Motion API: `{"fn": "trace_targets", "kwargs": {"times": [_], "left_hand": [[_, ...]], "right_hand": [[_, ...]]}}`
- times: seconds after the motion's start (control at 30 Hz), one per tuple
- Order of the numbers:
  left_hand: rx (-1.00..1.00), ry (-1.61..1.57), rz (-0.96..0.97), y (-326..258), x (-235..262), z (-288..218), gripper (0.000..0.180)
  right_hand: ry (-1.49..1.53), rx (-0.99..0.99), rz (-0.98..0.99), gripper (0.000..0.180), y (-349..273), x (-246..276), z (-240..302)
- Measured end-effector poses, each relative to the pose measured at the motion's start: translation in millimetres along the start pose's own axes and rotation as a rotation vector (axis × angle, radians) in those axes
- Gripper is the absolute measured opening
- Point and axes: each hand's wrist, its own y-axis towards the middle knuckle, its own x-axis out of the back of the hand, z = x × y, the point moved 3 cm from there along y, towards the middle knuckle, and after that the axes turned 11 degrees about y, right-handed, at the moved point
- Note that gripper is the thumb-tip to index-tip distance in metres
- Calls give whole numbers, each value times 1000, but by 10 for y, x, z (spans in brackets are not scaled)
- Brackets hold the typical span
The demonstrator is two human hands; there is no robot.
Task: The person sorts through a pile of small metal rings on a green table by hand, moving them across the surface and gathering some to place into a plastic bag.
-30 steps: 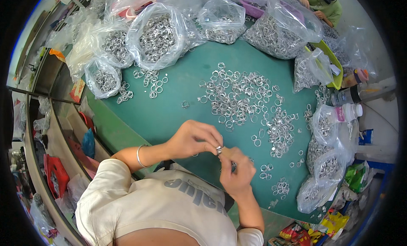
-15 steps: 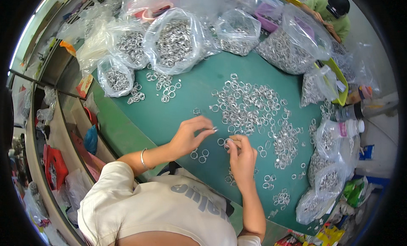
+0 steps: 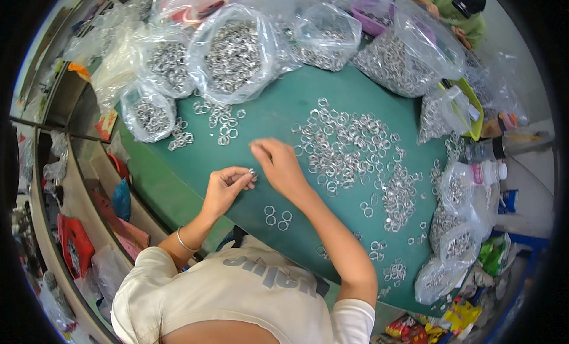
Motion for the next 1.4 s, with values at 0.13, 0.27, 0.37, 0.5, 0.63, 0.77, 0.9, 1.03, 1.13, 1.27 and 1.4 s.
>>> {"fn": "trace_targets", "kwargs": {"times": [0.13, 0.27, 0.37, 0.5, 0.63, 0.77, 0.9, 1.03, 1.13, 1.27, 1.4], "left_hand": [[11, -37, 362, 116, -382, -212, 16], [-41, 24, 659, -3, -912, -434, 16], [-249, 332, 608, 24, -1031, -558, 15], [-272, 446, 524, -29, -1020, -528, 15], [-163, 445, 430, -92, -751, -358, 16], [-28, 176, 521, -286, -755, -345, 17], [-104, 117, 517, -389, -911, -354, 14], [-164, 184, 528, -415, -978, -415, 10], [-146, 205, 500, -379, -951, -287, 10], [-100, 129, 678, -390, -1191, -384, 16], [-253, 191, 584, -198, -1374, -552, 38]], "right_hand": [[-80, -167, 13, 16, -687, 464, 243], [31, -299, -207, 16, -1292, 979, 273], [140, -439, -365, 15, -1710, 1179, 171], [121, -498, -434, 16, -1880, 1097, 133], [75, -473, -377, 17, -1820, 944, 204], [54, -339, -339, 19, -1704, 750, 322], [-76, -228, -312, 22, -1696, 662, 416], [-89, -193, -364, 21, -1778, 666, 396], [-111, -205, -447, 21, -1905, 788, 422], [-102, -193, -377, 17, -1955, 791, 475], [-319, -73, -549, 7, -1911, 1451, 653]]}}
